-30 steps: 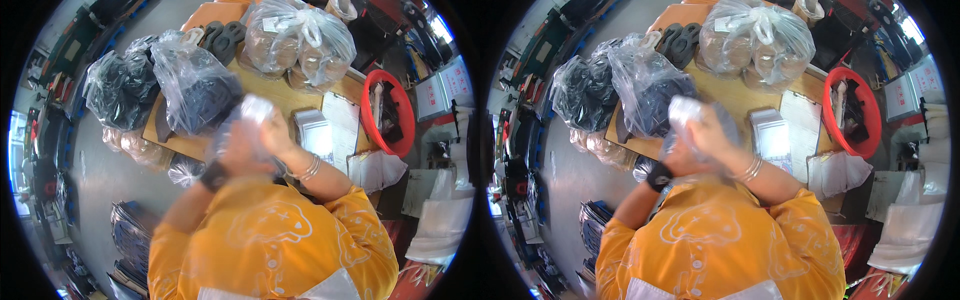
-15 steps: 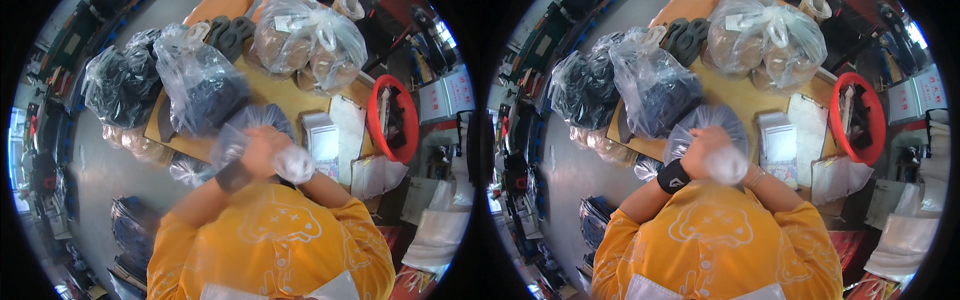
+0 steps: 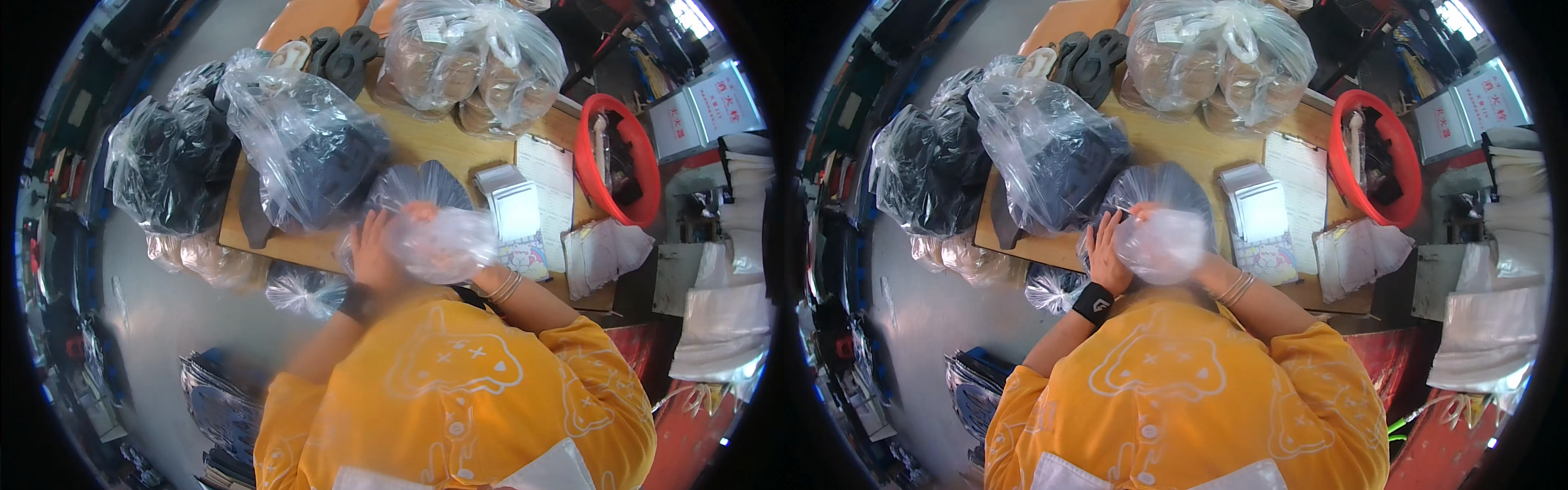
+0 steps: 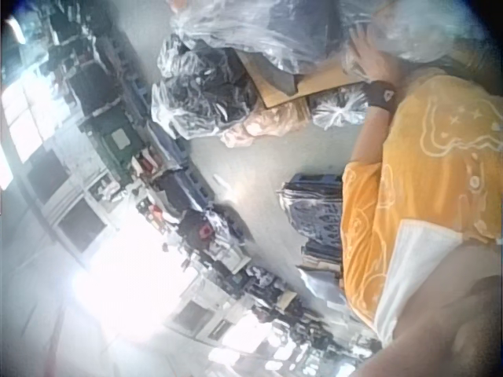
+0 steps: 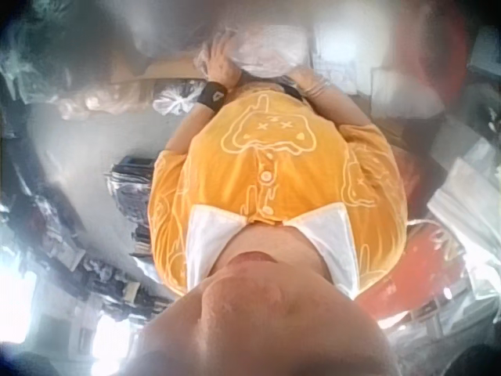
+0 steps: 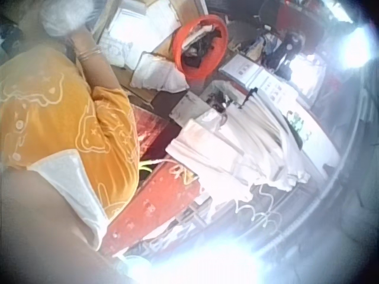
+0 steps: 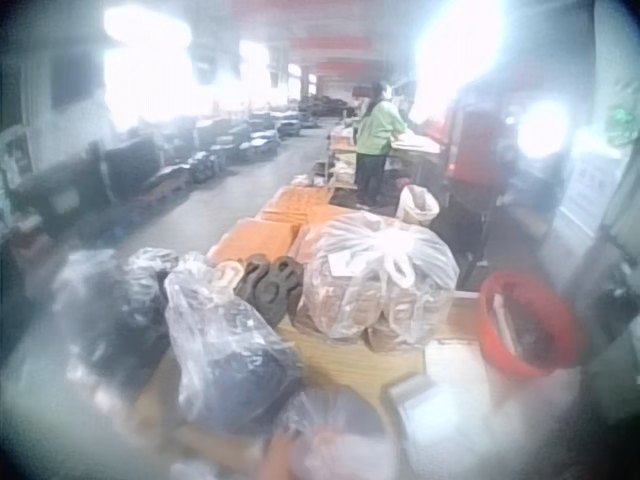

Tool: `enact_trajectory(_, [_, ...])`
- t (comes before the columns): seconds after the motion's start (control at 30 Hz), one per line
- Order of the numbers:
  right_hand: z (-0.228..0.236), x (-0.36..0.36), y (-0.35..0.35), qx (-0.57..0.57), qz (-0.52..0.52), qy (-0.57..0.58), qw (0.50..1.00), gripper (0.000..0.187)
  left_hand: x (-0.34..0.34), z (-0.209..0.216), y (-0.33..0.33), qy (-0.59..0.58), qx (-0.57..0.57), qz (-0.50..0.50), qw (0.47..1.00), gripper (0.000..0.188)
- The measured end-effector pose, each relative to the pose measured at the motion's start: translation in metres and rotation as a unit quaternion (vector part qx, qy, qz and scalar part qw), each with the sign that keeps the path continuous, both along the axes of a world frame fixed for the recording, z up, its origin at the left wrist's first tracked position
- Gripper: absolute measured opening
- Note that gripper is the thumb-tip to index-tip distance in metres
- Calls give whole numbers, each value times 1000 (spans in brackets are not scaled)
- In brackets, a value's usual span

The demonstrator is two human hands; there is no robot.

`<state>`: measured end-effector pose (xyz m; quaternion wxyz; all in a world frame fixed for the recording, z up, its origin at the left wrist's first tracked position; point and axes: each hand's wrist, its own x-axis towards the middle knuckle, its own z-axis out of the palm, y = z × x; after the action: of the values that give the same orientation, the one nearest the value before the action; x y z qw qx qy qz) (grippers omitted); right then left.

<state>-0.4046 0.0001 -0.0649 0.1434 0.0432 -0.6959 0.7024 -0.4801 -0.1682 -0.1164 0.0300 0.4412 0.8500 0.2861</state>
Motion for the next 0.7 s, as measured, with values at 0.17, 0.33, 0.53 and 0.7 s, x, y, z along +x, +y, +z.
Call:
enact_trajectory(0.17, [-7,4,-27,373,-82,-79,921,38,-38,4,-17,-48,-7,-144,988,57])
enact_trajectory(0.33, [-27,-10,-39,440,-133,-6,888,24,-142,27,-92,-141,233,95,957,65])
enact_trajectory(0.53, [-14,-22,-45,436,-243,-43,865,16,-276,4,-57,-315,238,55,917,76])
enact_trajectory(0.7, [-17,-28,-36,333,-278,-18,901,21,-257,15,39,-427,281,59,857,40])
